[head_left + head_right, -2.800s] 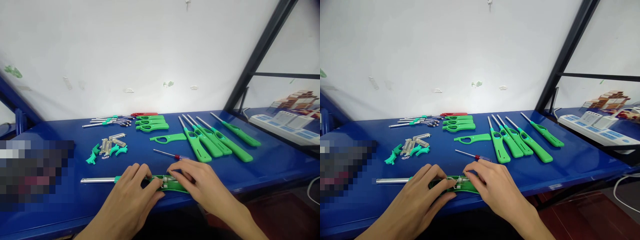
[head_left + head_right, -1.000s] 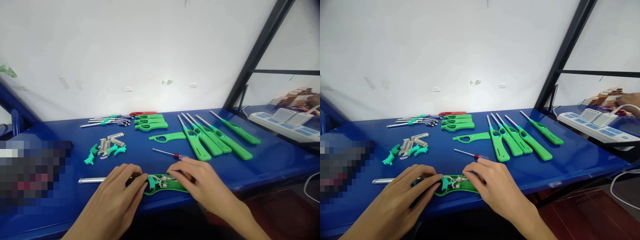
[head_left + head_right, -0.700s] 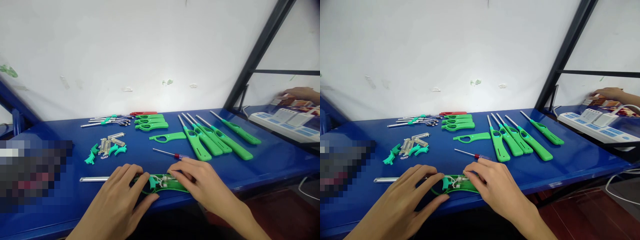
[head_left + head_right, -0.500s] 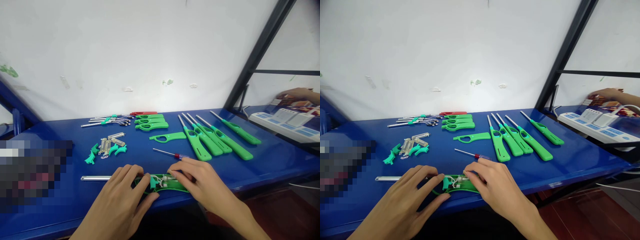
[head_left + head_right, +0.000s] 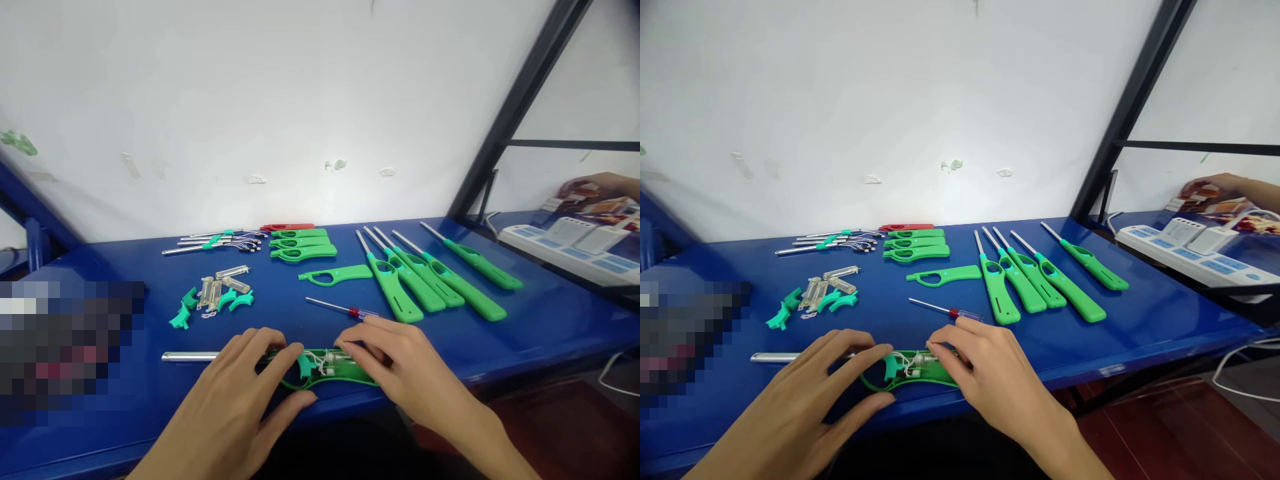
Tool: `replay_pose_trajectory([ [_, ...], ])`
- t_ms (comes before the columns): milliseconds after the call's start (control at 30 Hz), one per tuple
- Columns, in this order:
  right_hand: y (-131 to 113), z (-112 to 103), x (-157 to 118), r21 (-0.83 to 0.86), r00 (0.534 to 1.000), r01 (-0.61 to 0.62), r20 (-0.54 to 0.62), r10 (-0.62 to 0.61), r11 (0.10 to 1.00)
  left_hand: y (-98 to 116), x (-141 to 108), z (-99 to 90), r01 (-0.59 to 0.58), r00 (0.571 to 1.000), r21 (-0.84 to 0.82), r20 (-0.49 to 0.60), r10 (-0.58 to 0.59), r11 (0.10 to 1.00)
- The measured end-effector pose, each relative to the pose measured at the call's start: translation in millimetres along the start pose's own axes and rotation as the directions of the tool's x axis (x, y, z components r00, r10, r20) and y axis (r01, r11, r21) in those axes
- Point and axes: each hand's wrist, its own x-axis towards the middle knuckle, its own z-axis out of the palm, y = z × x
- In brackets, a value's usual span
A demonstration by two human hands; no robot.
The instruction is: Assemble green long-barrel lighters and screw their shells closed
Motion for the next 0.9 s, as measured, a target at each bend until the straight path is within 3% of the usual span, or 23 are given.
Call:
replay_pose_trajectory([
  [167, -2, 0, 1, -0.002, 1.000, -0.001, 0.003, 0.001, 1.000, -23, -10, -13.7, 0.114, 0.993, -0.060, 0.023, -0.112, 0.992],
  [333, -2, -1, 0, 0.000, 1.000, -0.007, 0.006, 0.007, 1.000, -43, -20, -15.0, 0.272, 0.962, -0.217, 0.097, -0.257, 0.937],
  [633, -1, -1, -2, -0.030, 0.999, -0.032, 0.027, 0.033, 0.999, -46, -13, -7.5, 0.289, 0.956, -0.399, 0.080, -0.281, 0.870],
  [900, -1, -1, -1, -0.024, 0.999, -0.035, 0.024, 0.035, 0.999, -45, -18, -6.0, 0.285, 0.958, -0.324, 0.128, -0.257, 0.902],
])
